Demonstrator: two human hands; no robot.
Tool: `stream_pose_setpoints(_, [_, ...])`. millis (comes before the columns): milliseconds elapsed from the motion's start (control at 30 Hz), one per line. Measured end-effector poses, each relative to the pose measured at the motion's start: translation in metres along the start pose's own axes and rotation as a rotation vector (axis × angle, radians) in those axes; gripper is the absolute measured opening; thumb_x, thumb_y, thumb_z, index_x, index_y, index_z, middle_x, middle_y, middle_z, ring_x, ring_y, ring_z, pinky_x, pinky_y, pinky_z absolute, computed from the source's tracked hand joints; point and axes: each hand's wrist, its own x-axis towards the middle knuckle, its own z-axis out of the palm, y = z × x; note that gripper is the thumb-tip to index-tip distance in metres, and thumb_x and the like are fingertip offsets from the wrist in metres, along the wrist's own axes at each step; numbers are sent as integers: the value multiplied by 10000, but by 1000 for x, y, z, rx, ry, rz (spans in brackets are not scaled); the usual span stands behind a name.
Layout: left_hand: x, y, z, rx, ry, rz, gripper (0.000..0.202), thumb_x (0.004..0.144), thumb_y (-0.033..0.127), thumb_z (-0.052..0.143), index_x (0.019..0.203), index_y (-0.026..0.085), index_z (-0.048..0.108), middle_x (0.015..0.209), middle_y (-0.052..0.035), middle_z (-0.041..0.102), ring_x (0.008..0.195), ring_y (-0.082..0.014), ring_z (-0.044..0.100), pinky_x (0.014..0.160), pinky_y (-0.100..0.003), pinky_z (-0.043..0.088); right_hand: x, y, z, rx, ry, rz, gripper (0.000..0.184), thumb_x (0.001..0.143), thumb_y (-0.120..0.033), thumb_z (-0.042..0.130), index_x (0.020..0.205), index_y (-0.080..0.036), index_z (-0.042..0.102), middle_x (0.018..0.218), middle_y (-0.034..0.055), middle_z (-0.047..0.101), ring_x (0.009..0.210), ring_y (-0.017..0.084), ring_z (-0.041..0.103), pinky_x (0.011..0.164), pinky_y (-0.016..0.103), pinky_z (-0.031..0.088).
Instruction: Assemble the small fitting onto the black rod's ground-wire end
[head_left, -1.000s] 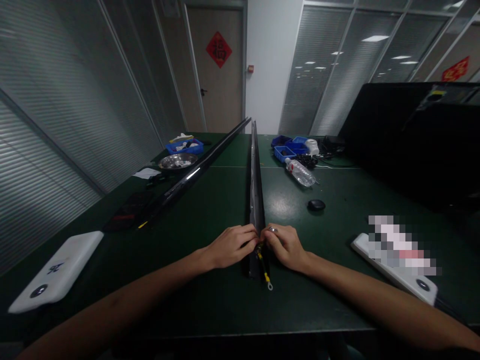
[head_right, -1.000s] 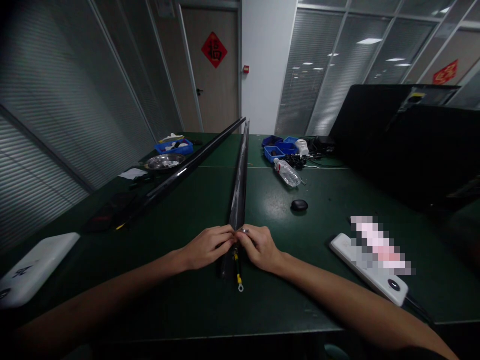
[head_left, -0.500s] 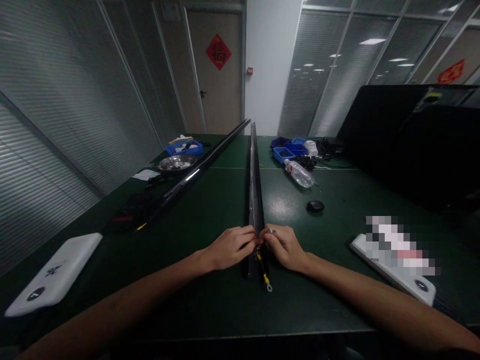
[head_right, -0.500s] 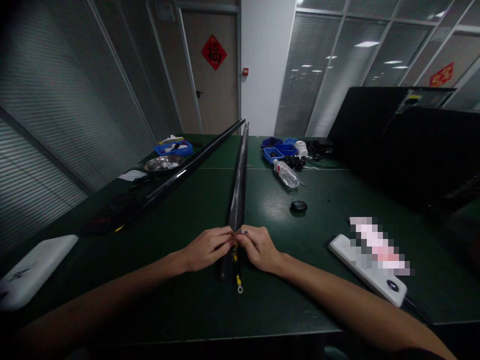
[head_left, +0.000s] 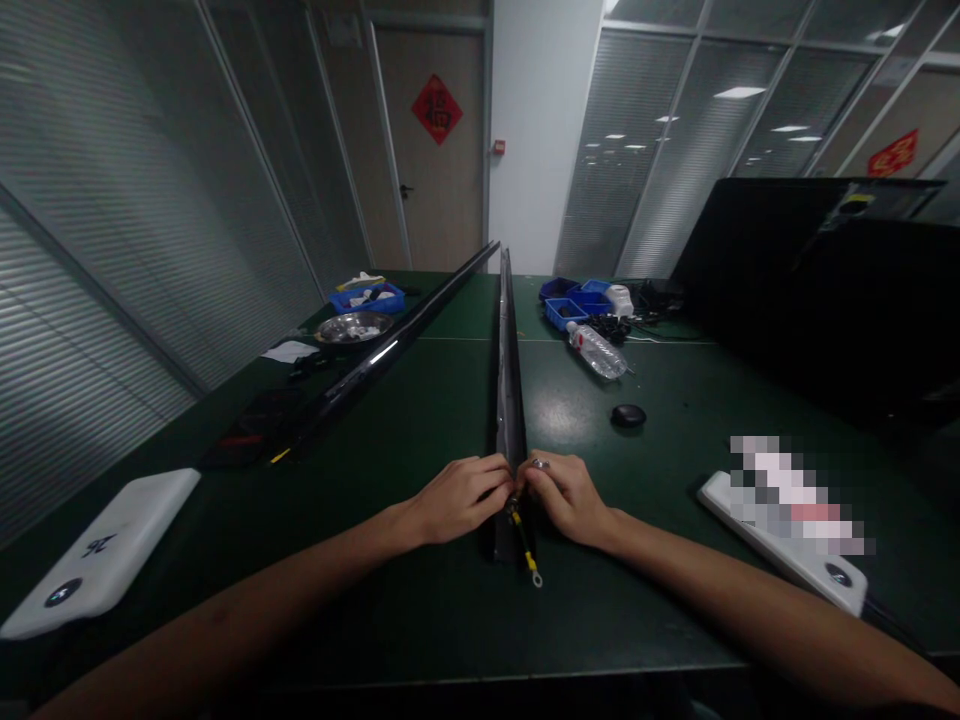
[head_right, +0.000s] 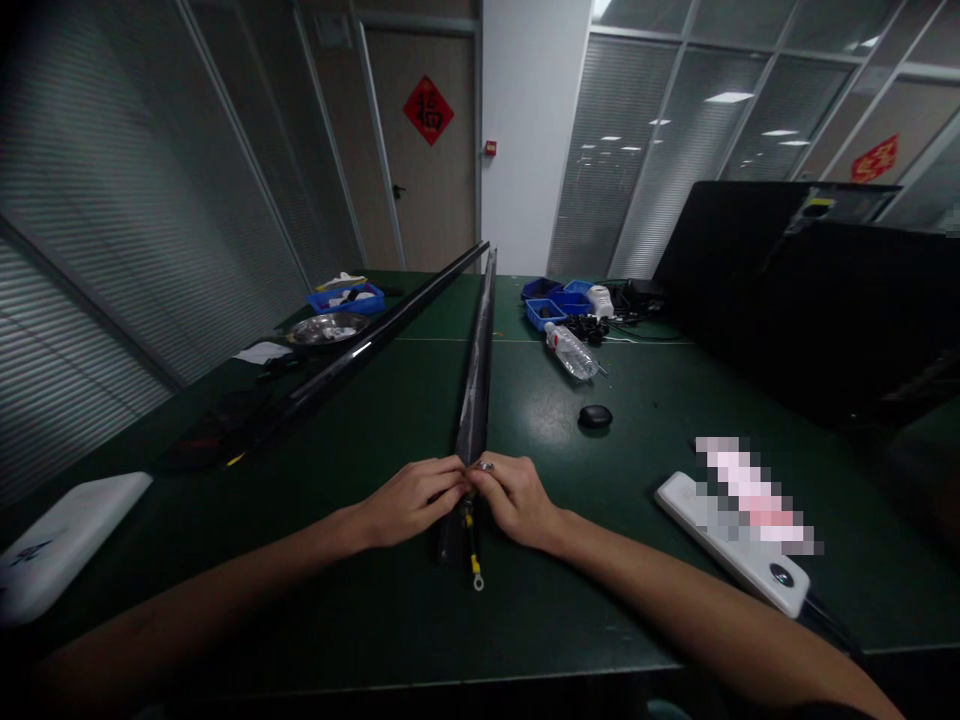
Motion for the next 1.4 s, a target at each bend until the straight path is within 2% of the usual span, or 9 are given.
stream_pose_setpoints(167, [0, 0, 0, -2, 11, -6, 274, 1065, 237, 388, 1039, 172, 653, 1036, -51, 625, 933, -178, 635, 866, -297, 505, 0, 0, -1, 42, -19, 3, 382, 1086, -334, 361, 852, -179, 619, 724, 25, 584, 608, 141, 541, 612, 259, 435])
stream_pose_setpoints(533, [0, -1, 1, -7, 6, 2, 311, 1073, 256, 361, 1054, 164, 658, 1054, -65, 637, 960, -187, 633, 894, -313, 512, -1, 0, 2, -32, 10, 7, 327, 1075, -294, 413, 841, -175, 608, 728, 28, 591, 633, 141, 557, 622, 264, 441])
stream_pose_setpoints(900, [-1, -3, 2, 6, 6, 4, 307, 1075, 253, 362, 1025, 169, 653, 1035, -58, 629, 944, -182, 624, 871, -300, 507, 1, 0, -1, 53, -26, -13, 398, 1091, -353, 364, 850, -172, 624, 721, 22, 585, 617, 134, 556, 617, 257, 450])
stream_pose_setpoints(1100, [-1, -3, 2, 27, -1, -1, 322, 1083, 265, 349, 1027, 164, 650, 1025, -57, 624, 926, -178, 625, 849, -298, 504, -1, -1, 2, -19, 32, -20, 336, 1078, -290, 396, 843, -176, 607, 723, 26, 593, 626, 139, 557, 615, 258, 437])
stream_pose_setpoints(1400, [-1, -1, -1, 25, -21, 8, 316, 1079, 263, 350, 1036, 160, 646, 1050, -63, 623, 955, -186, 627, 876, -305, 508, 1, -2, 1, 14, 4, -1, 324, 1069, -266, 417, 820, -170, 600, 724, 26, 587, 632, 139, 562, 625, 256, 427])
